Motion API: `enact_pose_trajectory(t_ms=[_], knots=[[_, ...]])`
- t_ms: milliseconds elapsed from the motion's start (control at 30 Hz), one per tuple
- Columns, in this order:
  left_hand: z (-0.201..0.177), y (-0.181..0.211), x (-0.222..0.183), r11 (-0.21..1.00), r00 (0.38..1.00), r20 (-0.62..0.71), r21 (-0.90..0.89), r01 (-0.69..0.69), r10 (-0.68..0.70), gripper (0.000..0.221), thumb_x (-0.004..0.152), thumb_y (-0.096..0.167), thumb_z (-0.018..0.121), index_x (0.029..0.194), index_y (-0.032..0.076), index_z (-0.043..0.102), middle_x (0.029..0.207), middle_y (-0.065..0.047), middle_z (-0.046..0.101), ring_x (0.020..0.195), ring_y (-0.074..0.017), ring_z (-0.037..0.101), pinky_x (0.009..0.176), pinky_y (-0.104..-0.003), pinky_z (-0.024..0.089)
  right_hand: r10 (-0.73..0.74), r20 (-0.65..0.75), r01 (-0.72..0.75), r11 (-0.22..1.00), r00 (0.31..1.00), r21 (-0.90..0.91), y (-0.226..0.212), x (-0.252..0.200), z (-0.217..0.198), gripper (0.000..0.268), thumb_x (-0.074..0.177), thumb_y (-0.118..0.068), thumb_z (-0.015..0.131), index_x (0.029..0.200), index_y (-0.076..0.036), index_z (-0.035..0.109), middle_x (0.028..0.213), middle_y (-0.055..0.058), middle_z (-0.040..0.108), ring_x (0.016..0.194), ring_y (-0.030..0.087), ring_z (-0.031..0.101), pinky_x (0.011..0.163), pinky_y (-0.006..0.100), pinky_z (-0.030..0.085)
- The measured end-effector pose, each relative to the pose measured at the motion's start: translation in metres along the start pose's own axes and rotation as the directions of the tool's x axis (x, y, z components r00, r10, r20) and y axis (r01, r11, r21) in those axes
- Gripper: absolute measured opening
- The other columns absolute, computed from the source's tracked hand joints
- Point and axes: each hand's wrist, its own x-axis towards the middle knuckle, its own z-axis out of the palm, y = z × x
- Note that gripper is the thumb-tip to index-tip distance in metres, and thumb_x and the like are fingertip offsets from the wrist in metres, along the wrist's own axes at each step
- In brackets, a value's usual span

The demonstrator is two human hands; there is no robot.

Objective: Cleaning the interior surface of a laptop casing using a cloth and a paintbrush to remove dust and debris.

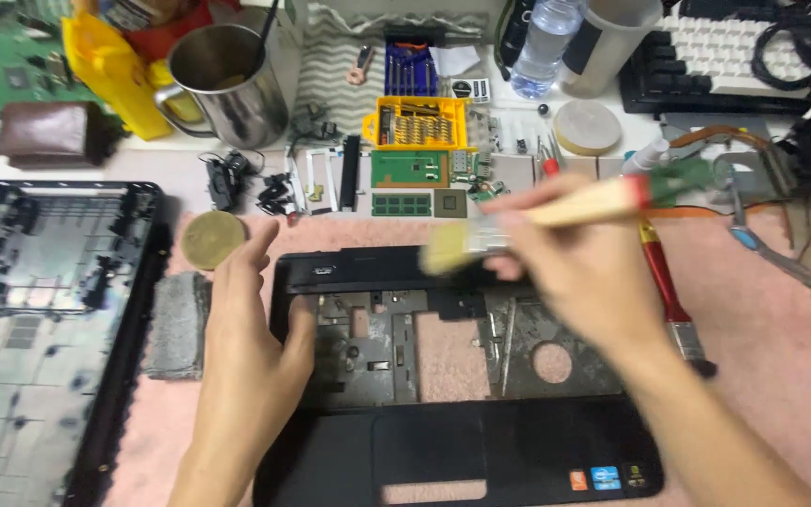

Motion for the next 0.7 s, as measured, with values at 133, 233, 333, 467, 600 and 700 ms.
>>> enact_pose_trajectory(t_ms=[133, 233, 333, 467, 600, 700], knots=[[0.005, -0.013, -0.019, 0.932, 0.969, 0.019, -0.272, 0.241, -0.245, 0.077, 0.102, -0.001, 0.056, 0.175, 0.003, 0.032, 0.180, -0.021, 0.041, 0.163, -0.0365, 0.049, 0.137, -0.046, 0.040, -0.032, 0.124, 0.007, 0.981, 0.992, 0.195, -0.002, 0.024, 0.088, 0.013, 0.107, -0.009, 0.076, 0.114, 0.001, 0.073, 0.124, 0.025, 0.085, 0.081, 0.026, 0.092, 0.058, 0.020, 0.074], [0.012, -0.028, -0.030, 0.823, 0.955, 0.077, -0.491, 0.285, -0.286, 0.090, 0.095, -0.012, 0.050, 0.178, 0.009, 0.024, 0.183, -0.029, 0.038, 0.171, -0.0366, 0.044, 0.137, -0.045, 0.035, -0.111, 0.302, 0.048, 0.977, 0.947, 0.210, 0.004, 0.030, 0.123, 0.015, 0.112, -0.012, 0.071, 0.114, 0.002, 0.066, 0.114, 0.022, 0.088, 0.067, 0.019, 0.080, 0.054, 0.019, 0.068], [0.013, -0.031, -0.033, 0.802, 0.955, 0.062, -0.528, 0.278, -0.291, 0.089, 0.097, -0.013, 0.048, 0.179, 0.008, 0.020, 0.186, -0.030, 0.033, 0.172, -0.0373, 0.042, 0.138, -0.046, 0.032, -0.096, 0.290, 0.077, 0.994, 0.952, 0.078, 0.017, 0.022, 0.108, 0.012, 0.111, -0.016, 0.072, 0.112, -0.005, 0.070, 0.082, 0.009, 0.084, 0.065, 0.016, 0.082, 0.058, 0.025, 0.067], [0.009, -0.026, -0.031, 0.809, 0.948, 0.094, -0.499, 0.310, -0.305, 0.090, 0.099, -0.013, 0.047, 0.181, 0.010, 0.018, 0.188, -0.027, 0.032, 0.172, -0.0332, 0.041, 0.136, -0.044, 0.032, 0.119, 0.154, -0.101, 0.988, 0.981, -0.120, 0.027, 0.005, 0.028, 0.013, 0.108, -0.014, 0.075, 0.115, -0.004, 0.077, 0.111, 0.014, 0.085, 0.080, 0.020, 0.088, 0.061, 0.021, 0.070], [-0.002, -0.028, -0.019, 0.998, 0.996, 0.058, 0.020, 0.062, -0.063, 0.061, 0.087, -0.004, 0.060, 0.145, 0.011, 0.071, 0.139, -0.014, 0.071, 0.142, -0.0324, 0.061, 0.123, -0.045, 0.046, 0.256, -0.215, -0.314, 0.897, 0.943, -0.311, 0.032, -0.020, -0.071, 0.019, 0.109, -0.012, 0.078, 0.119, 0.003, 0.072, 0.109, 0.022, 0.083, 0.078, 0.029, 0.087, 0.058, 0.031, 0.068], [0.008, -0.024, 0.002, 0.995, 0.996, 0.082, 0.101, 0.013, -0.021, 0.030, 0.098, 0.010, 0.069, 0.124, 0.014, 0.082, 0.119, -0.015, 0.071, 0.120, -0.0373, 0.065, 0.109, -0.051, 0.048, 0.157, -0.378, -0.214, 0.970, 0.912, -0.113, 0.049, -0.037, -0.112, 0.013, 0.115, 0.008, 0.064, 0.115, 0.000, 0.053, 0.116, 0.028, 0.083, 0.065, 0.025, 0.069, 0.051, 0.028, 0.052]])
